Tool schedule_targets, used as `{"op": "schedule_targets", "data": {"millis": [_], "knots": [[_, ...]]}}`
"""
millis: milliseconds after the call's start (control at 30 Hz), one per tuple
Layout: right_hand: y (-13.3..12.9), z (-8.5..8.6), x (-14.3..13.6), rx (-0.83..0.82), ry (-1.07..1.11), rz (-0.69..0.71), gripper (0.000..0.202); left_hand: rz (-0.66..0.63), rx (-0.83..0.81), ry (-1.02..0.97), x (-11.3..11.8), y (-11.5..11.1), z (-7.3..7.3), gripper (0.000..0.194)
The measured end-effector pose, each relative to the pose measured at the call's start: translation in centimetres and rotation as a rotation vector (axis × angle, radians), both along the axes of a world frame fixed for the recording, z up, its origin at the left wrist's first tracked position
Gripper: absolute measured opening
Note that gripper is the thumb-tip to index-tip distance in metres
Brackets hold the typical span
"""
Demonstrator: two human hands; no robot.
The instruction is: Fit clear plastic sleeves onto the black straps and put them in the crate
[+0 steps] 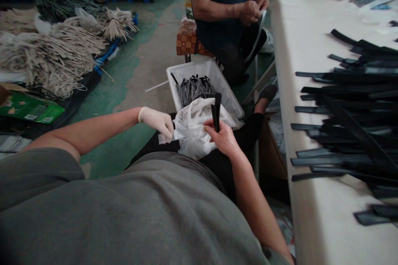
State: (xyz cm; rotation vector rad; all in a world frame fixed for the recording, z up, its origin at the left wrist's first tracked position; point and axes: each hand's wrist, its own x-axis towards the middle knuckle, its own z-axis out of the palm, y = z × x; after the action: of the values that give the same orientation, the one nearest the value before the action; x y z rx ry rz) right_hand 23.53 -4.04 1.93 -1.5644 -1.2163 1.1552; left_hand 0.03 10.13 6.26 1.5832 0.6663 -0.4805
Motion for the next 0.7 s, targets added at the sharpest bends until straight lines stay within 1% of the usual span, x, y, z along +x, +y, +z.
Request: {"op": "schedule_targets", "data": {"millis": [33,67,100,133,200,233,267,300,333,367,400,467,500,533,567,600,633,667,700], "knots": [[-0.1,-0.4,-0.1,-0.029,0.078,-0.036,0.031,0.141,0.014,-0.058,-0.6,1.8,0.6,0.015],[-0.3,-0.9,-0.2,-0.054,0.150,-0.050,0.035,0.271,0.042,-0.115,-1.4,4.1,1.5,0.020],[-0.6,-1.3,-0.4,-0.075,0.215,-0.044,0.038,0.634,0.117,-0.304,-2.5,6.6,2.7,0.022],[-1.0,-1.7,-0.6,-0.092,0.275,-0.026,0.042,0.795,0.174,-0.415,-3.7,9.3,4.1,0.029],[-2.0,-2.5,-1.0,-0.117,0.377,0.009,0.049,0.971,0.256,-0.560,-6.3,14.0,6.8,0.050],[-2.5,-2.9,-1.3,-0.127,0.416,0.017,0.052,1.088,0.279,-0.667,-7.5,15.6,7.9,0.060],[-3.1,-3.3,-1.6,-0.136,0.454,0.018,0.054,1.214,0.253,-0.764,-8.3,16.3,8.4,0.064],[-3.5,-3.6,-1.9,-0.144,0.491,0.013,0.055,1.314,0.202,-0.812,-8.8,16.1,8.2,0.063],[-4.0,-4.0,-2.2,-0.155,0.528,0.008,0.055,1.399,0.127,-0.820,-8.8,15.1,7.4,0.058],[-4.4,-4.4,-2.5,-0.167,0.560,0.007,0.054,1.457,0.042,-0.770,-8.3,13.3,5.9,0.050],[-4.7,-4.7,-2.8,-0.182,0.586,0.010,0.053,1.497,-0.058,-0.678,-7.6,10.9,3.9,0.042],[-5.3,-5.2,-3.3,-0.214,0.603,0.035,0.050,1.557,-0.280,-0.532,-5.4,5.1,-1.1,0.026],[-5.5,-5.3,-3.6,-0.231,0.586,0.056,0.049,1.582,-0.406,-0.436,-4.3,2.1,-3.6,0.023],[-5.7,-5.3,-3.9,-0.246,0.557,0.078,0.048,1.576,-0.466,-0.383,-3.2,-0.7,-5.9,0.021],[-5.9,-5.1,-4.2,-0.258,0.522,0.095,0.048,1.584,-0.503,-0.344,-2.3,-3.1,-7.8,0.021],[-6.0,-4.9,-4.4,-0.269,0.480,0.111,0.048,1.597,-0.574,-0.307,-1.6,-5.0,-9.2,0.020],[-6.0,-4.6,-4.7,-0.278,0.436,0.129,0.048,1.614,-0.650,-0.287,-1.0,-6.5,-10.2,0.018],[-6.0,-4.2,-5.0,-0.289,0.398,0.152,0.048,1.631,-0.718,-0.278,-0.6,-7.4,-10.8,0.017],[-5.9,-3.8,-5.2,-0.304,0.372,0.175,0.049,1.647,-0.776,-0.284,-0.4,-7.8,-11.0,0.016]]}}
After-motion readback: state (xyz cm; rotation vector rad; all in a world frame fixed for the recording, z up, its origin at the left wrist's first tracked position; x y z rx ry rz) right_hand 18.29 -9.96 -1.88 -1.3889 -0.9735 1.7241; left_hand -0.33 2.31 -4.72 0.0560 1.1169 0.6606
